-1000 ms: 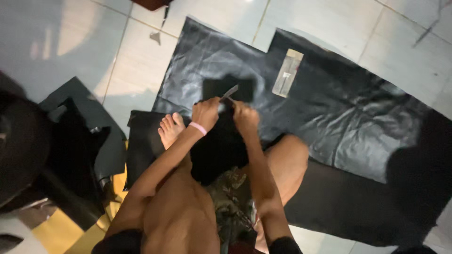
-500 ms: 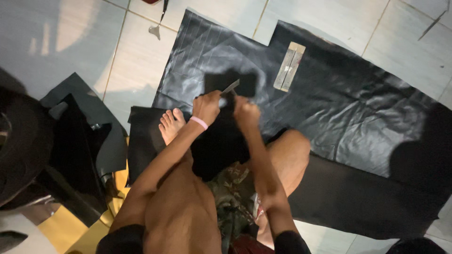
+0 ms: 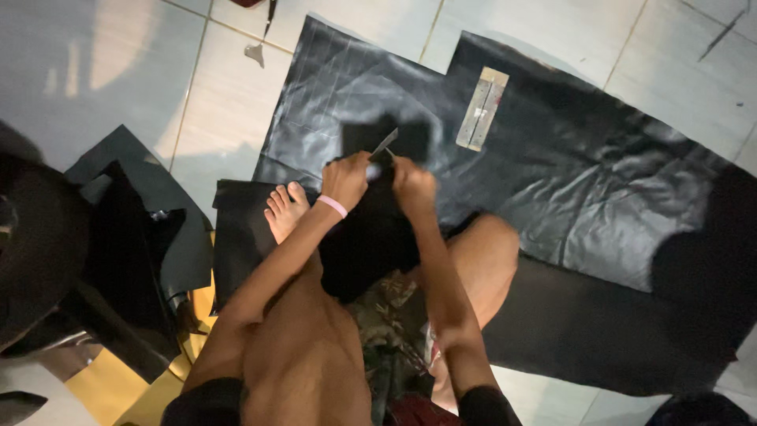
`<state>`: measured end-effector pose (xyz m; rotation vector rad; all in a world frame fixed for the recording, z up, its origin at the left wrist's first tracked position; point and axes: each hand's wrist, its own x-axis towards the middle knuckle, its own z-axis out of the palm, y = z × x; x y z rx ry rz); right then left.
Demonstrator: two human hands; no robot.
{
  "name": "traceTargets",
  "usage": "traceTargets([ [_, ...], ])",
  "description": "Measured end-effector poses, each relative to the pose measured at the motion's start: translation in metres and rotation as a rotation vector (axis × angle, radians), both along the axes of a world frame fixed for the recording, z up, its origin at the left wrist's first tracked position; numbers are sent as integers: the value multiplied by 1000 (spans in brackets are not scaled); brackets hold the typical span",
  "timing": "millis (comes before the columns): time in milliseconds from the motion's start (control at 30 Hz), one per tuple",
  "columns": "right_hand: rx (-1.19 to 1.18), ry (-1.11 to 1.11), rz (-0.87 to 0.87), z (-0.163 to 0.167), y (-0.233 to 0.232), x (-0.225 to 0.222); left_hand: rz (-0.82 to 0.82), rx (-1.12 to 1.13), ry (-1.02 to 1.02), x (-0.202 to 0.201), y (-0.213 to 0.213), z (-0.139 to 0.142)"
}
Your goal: The person lays out a large black sheet of material on a tiled floor, then uses a ruler and a cutting tool to mark and cut straight lines into the material. The person repeatedly repositions the ruler and cuts along its edge.
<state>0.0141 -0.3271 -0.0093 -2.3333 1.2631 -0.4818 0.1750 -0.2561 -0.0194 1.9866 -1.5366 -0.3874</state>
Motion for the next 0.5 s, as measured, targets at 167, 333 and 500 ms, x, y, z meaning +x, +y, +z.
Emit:
traceTargets([
  [167,35,-221,159,7,-3,-14,52,9,-11,4,3,-2],
  [333,278,-315,-179,22,-27,-50,202,-21,299,16,0,-8],
  [500,390,-402,-306,2,-29,-40,289,-5,1190,10,-12,-10],
])
